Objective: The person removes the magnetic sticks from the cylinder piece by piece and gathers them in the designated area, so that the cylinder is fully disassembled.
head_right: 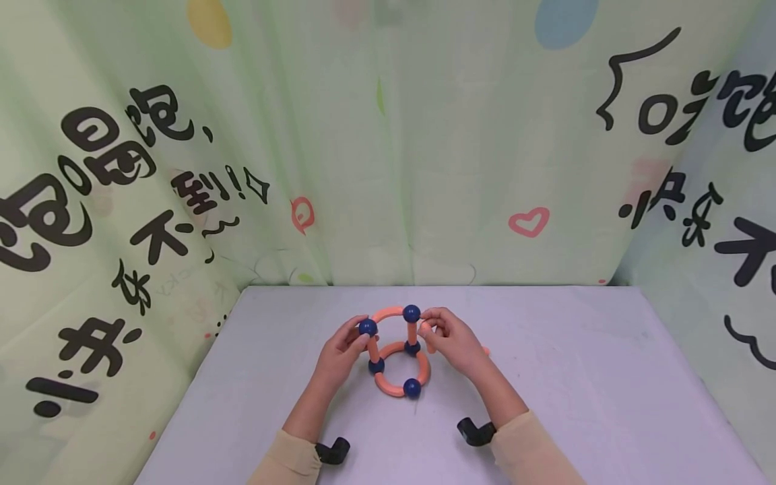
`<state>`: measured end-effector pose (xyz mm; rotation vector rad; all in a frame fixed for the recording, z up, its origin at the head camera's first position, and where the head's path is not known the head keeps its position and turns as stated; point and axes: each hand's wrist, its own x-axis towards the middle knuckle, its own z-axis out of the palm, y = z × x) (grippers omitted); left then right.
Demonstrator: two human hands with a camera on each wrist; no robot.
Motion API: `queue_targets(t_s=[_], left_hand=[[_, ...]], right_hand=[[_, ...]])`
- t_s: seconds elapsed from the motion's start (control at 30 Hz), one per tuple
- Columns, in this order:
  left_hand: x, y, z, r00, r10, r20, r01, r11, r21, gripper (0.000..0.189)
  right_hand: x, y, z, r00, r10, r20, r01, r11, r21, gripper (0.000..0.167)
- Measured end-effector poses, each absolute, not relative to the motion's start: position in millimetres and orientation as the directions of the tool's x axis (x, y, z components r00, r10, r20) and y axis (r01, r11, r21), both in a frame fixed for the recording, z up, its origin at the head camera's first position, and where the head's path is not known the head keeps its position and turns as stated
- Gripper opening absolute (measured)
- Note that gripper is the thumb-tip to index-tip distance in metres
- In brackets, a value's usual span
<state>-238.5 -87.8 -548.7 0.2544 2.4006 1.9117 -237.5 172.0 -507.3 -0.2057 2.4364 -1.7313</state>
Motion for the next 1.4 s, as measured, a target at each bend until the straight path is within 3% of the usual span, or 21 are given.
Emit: queue_targets(t_s=[0.53, 0.87, 1.4], left_hand=[[-237.3, -86.7, -547.2, -0.987, 0.159, 0.034, 0.069, 0.222, 0.973, 0.055], [-236.1, -86.5, -547.5, -0.988, 0.153, 0.033, 0.067, 0.225, 0.972, 0.047], [-238.1, -87.6, -550.1, -0.988, 0.155, 0.022, 0.057, 0.222, 0.973, 0.051]], right_hand=[[-234.4, 176.8, -511.5, -0.977, -0.207, -0.051, -0.026, 0.353, -0.935, 0.035], [-231.6, 194.6, -521.5, -0.974, -0.215, -0.066, -0.015, 0.354, -0.935, 0.033], [-223.6, 236.3, -541.0, -0.966, -0.190, -0.178, 0.099, 0.367, -0.925, 0.030]])
